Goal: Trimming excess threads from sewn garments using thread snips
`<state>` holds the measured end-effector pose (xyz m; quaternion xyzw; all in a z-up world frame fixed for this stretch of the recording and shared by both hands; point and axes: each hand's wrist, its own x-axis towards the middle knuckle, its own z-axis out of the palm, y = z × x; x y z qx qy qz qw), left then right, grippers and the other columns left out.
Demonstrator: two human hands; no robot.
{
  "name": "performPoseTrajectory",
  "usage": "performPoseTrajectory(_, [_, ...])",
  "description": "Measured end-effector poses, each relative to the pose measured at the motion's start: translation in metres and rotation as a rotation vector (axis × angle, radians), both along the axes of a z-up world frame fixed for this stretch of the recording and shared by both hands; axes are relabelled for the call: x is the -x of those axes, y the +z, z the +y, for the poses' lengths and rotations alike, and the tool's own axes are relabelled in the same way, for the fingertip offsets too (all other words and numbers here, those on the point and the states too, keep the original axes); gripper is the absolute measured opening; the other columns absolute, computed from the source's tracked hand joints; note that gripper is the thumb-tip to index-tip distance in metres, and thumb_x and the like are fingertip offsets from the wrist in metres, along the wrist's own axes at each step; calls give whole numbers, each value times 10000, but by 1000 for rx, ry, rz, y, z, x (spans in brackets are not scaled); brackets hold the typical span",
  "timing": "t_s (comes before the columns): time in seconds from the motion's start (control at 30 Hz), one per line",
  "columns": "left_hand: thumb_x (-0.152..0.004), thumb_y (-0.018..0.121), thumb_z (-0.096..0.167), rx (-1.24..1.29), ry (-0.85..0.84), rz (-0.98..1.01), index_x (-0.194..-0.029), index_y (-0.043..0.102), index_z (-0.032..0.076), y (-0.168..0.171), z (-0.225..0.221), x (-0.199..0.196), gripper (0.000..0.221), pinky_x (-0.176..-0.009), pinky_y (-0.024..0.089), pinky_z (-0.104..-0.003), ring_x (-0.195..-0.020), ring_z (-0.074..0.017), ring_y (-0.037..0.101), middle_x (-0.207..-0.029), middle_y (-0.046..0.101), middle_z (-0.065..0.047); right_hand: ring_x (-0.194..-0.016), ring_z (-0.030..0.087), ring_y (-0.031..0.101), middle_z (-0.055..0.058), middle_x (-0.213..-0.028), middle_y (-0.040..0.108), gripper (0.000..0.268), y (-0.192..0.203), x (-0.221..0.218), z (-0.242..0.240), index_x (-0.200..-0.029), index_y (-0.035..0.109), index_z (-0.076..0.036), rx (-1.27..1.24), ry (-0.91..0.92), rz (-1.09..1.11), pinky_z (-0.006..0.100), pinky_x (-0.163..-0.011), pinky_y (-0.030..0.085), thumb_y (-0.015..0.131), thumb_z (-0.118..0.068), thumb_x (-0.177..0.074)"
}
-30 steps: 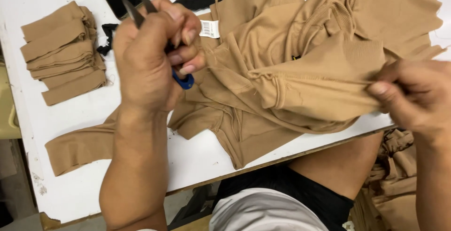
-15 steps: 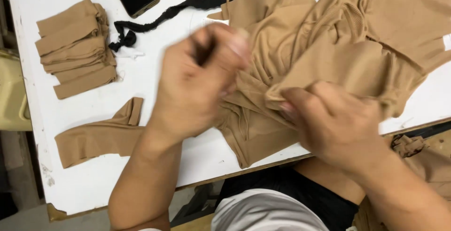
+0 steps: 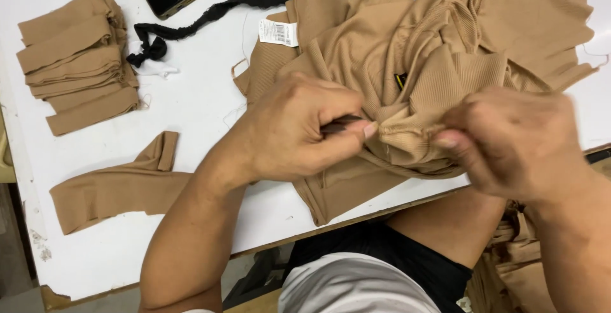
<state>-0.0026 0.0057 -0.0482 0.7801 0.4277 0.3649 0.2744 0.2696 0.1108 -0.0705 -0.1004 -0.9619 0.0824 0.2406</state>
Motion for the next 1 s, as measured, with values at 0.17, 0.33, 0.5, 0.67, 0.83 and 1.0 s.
performPoseTrajectory(0.17, [-1011,609,81,113,20,-138,-679,414,143,7,2,11,390,-505,306,-250,-519,-81,369,-587,375,63,-591,284,587,143,-739,639,327,3,-19,18,-846,631,47,127,-61,44,384,-531,398,508,-175,-1051])
performPoseTrajectory(0.33, [-1012,603,126,218,119,-249,-675,400,184,-21,12,33,398,-508,290,-235,-537,-55,328,-598,360,84,-816,325,599,207,-926,642,284,-32,-37,33,-1030,610,80,213,-98,160,433,-737,465,565,-201,-1021])
performPoseTrajectory(0.5, [-998,677,157,292,488,-342,-655,358,192,-17,13,30,470,-588,280,-211,-606,-24,279,-616,312,108,-1056,342,420,201,-1186,377,407,-75,-30,3,-1202,423,-9,81,-216,525,459,-932,409,694,-238,-1002])
performPoseTrajectory(0.67, [-953,734,336,455,544,-259,-695,375,227,-6,7,-4,455,-529,369,-220,-565,-61,362,-639,384,91,-994,379,565,284,-1147,561,269,-54,-17,-33,-1249,628,113,230,-384,242,438,-816,465,646,-105,-1091])
performPoseTrajectory(0.83, [-869,684,647,386,405,407,-859,533,128,-16,4,-33,541,-568,528,-280,-564,-129,491,-704,519,39,-924,313,671,214,-1019,699,135,-38,-9,-37,-1060,665,80,509,-306,305,374,-836,523,579,-24,-1056])
performPoseTrajectory(1.0, [-895,843,468,410,268,597,-932,570,66,-40,11,-26,487,-755,606,-426,-732,-258,688,-816,664,-83,-894,257,677,162,-1007,717,149,-36,-5,-32,-1092,714,57,551,-358,185,344,-819,516,585,-18,-1081])
